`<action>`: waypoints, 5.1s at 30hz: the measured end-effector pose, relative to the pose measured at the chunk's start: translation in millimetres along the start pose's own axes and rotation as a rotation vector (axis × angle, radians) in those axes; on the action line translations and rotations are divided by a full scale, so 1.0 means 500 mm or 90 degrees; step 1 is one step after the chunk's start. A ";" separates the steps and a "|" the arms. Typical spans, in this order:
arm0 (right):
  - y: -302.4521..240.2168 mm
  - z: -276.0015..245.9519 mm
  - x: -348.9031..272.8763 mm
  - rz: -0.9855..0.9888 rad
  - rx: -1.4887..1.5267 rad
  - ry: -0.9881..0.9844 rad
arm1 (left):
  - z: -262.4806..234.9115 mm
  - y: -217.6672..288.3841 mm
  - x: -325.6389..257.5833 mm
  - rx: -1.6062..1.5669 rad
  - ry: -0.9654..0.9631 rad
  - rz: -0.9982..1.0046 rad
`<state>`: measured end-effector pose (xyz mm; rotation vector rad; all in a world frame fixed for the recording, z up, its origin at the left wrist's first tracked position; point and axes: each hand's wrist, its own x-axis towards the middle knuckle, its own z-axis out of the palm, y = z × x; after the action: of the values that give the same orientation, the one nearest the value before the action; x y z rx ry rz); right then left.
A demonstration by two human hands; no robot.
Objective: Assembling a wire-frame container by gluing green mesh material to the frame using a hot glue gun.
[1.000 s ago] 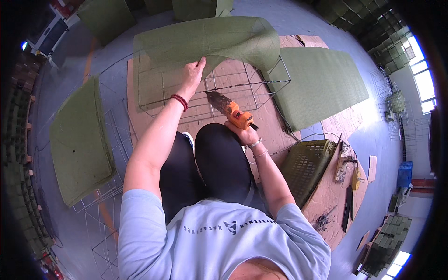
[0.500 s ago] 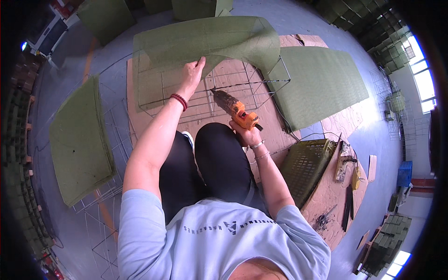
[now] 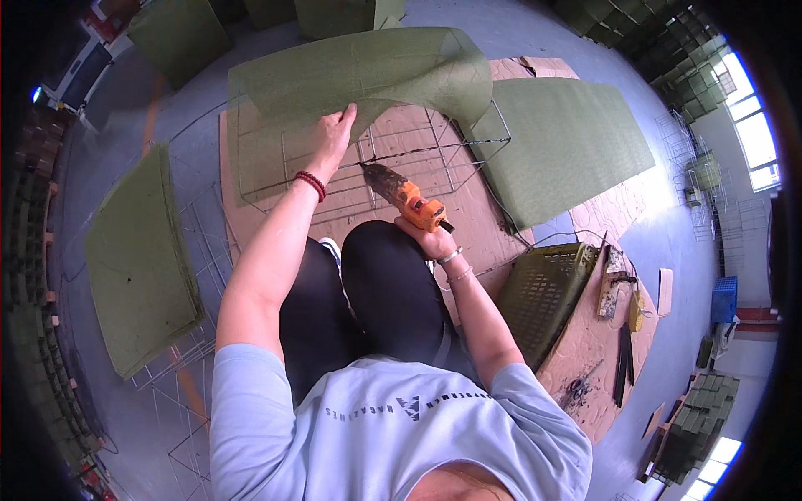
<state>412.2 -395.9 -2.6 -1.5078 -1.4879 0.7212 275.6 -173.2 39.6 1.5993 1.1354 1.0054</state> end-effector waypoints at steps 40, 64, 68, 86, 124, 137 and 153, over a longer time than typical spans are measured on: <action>0.099 -0.387 -0.329 0.036 0.449 0.714 | 0.006 -0.025 0.015 -0.013 -0.022 0.017; 0.319 -0.642 -0.743 0.803 -0.333 0.716 | 0.032 -0.023 0.020 -0.068 -0.018 0.045; 0.116 -0.572 -0.462 0.519 -0.531 0.614 | -0.025 -0.008 0.009 -0.055 -0.014 -0.011; 0.000 -0.177 0.407 0.243 0.870 0.514 | -0.042 0.032 0.001 0.123 -0.070 0.115; 0.193 -0.321 0.151 0.331 0.544 0.537 | -0.060 0.098 -0.096 0.476 -0.238 0.572; 0.203 -0.320 0.151 0.321 0.596 0.564 | -0.055 0.096 -0.098 0.492 -0.248 0.586; 0.206 -0.315 0.149 0.315 0.606 0.535 | -0.059 0.095 -0.102 0.489 -0.268 0.593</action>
<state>606.9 -341.5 -9.2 -1.1438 -0.0619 0.7643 246.2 -223.9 87.4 2.9385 0.4417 0.7068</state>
